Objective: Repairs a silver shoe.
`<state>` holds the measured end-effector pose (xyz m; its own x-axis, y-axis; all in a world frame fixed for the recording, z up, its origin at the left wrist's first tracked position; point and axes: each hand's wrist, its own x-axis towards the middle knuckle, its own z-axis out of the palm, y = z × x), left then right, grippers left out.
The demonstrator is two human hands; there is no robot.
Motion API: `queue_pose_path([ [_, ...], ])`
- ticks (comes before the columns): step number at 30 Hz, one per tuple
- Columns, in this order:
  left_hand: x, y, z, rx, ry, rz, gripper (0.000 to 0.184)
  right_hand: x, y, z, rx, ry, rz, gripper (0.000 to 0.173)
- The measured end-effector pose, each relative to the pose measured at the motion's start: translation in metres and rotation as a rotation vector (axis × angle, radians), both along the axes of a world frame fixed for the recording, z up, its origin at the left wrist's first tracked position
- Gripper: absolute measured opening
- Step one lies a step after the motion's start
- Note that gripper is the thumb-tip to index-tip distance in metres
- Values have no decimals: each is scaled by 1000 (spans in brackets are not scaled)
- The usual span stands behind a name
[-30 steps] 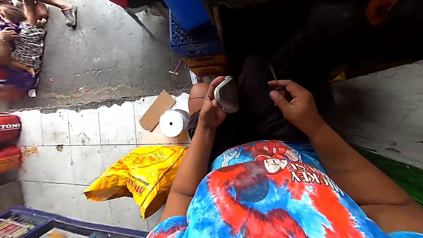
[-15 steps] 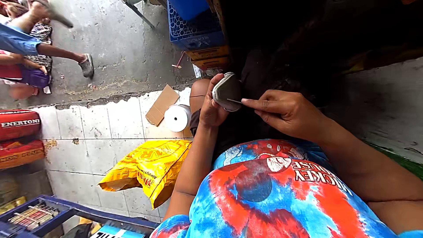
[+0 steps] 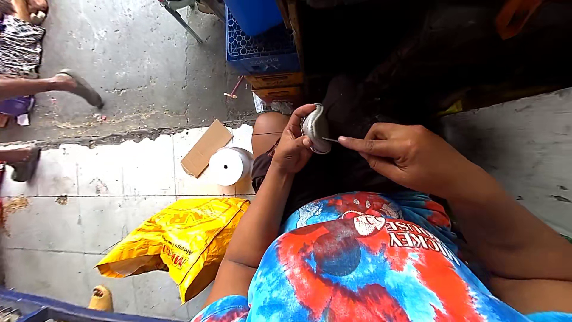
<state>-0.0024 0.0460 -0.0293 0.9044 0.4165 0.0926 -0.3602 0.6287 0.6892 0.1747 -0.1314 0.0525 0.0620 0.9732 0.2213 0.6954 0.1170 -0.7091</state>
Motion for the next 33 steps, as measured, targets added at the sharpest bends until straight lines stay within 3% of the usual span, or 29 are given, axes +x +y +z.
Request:
queue_pose_path([
  [7,25,-23,17,30,261,-23,63,5,-32,36,-149,-248,-120,43],
  [10,38,-29,26,11,227,-42,61,7,-35,42,-102,-408,-182,46],
  [16,45,-31,22,-21,137,-82,39,7,-22,91,-488,-373,-84,42],
  [21,43,-26,15,-19,105,-119,23,-4,-15,95,-526,-442,-54,40],
  [23,43,-28,14,-59,85,-92,25,-4,-14,96,-558,-458,-64,41],
  [28,41,-33,16,-89,68,-78,50,-1,-16,95,-570,-469,-89,41],
  [33,41,-35,17,-11,106,-132,50,-8,-19,97,-608,-510,-89,41],
])
